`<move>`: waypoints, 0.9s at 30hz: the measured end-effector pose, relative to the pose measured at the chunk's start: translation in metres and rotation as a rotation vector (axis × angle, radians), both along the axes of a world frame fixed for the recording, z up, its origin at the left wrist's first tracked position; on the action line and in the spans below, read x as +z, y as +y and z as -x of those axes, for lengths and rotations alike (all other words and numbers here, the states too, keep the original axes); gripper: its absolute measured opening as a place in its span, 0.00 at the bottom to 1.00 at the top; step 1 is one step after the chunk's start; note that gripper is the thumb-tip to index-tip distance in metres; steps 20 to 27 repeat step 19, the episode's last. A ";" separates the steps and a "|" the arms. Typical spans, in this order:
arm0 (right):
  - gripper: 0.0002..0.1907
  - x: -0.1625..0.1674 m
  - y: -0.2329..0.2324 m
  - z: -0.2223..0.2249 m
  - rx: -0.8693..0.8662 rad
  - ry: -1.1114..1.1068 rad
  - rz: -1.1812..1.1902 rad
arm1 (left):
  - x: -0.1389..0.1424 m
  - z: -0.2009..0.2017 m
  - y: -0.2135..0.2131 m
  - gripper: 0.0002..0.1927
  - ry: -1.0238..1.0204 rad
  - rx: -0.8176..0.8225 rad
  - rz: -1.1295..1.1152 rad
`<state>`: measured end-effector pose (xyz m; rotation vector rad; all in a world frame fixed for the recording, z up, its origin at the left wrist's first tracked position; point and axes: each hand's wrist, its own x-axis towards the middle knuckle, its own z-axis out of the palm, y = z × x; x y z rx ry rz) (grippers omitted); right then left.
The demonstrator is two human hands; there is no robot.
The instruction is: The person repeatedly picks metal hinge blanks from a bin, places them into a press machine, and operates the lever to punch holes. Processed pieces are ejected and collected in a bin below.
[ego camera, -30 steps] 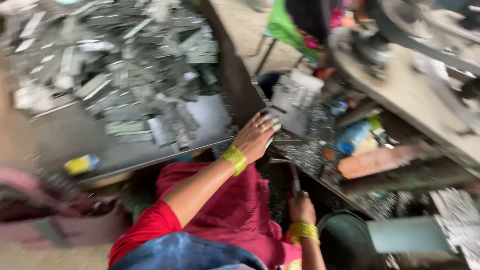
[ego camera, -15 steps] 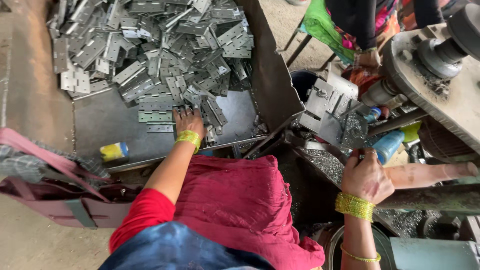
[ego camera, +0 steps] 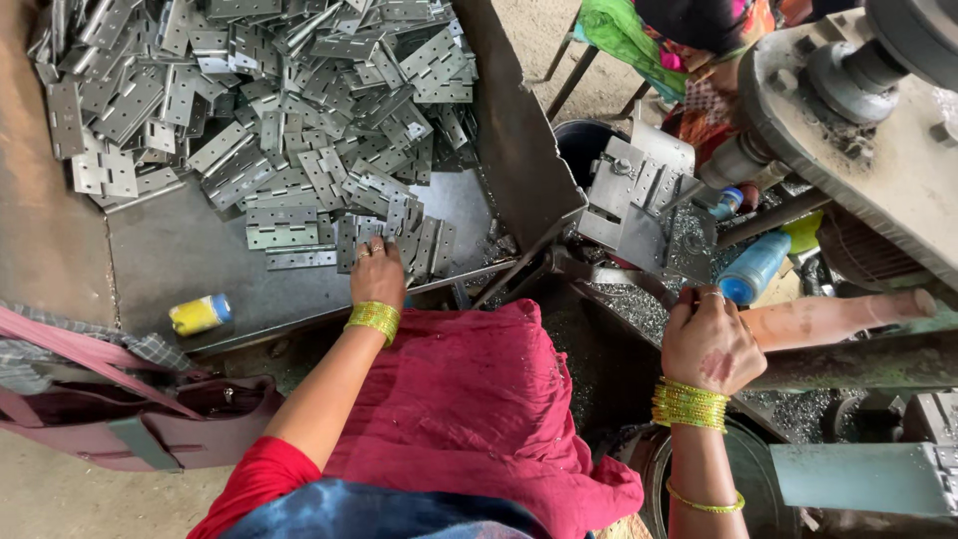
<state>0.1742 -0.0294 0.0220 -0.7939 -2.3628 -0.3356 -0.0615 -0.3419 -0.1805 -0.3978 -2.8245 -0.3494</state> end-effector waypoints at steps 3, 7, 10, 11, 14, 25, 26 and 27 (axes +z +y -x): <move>0.09 -0.002 -0.001 -0.002 0.017 0.032 -0.005 | -0.002 0.005 -0.002 0.08 -0.110 -0.014 0.017; 0.09 0.002 -0.005 0.000 0.007 0.018 0.013 | 0.018 0.016 -0.012 0.09 -0.144 -0.068 0.013; 0.09 0.000 -0.007 -0.005 0.013 0.016 0.036 | 0.035 0.014 -0.021 0.09 -0.207 -0.053 -0.093; 0.09 0.000 -0.008 -0.005 0.010 0.015 0.047 | 0.040 0.012 -0.023 0.09 -0.230 -0.053 -0.116; 0.11 0.001 -0.007 -0.005 0.009 0.020 0.060 | 0.049 0.014 -0.017 0.09 -0.235 -0.034 -0.069; 0.11 -0.030 -0.039 -0.015 0.067 0.082 0.003 | 0.043 0.014 -0.015 0.10 -0.173 0.010 -0.040; 0.11 -0.030 -0.039 -0.015 0.067 0.082 0.003 | 0.043 0.014 -0.015 0.10 -0.173 0.010 -0.040; 0.11 -0.030 -0.039 -0.015 0.067 0.082 0.003 | 0.043 0.014 -0.015 0.10 -0.173 0.010 -0.040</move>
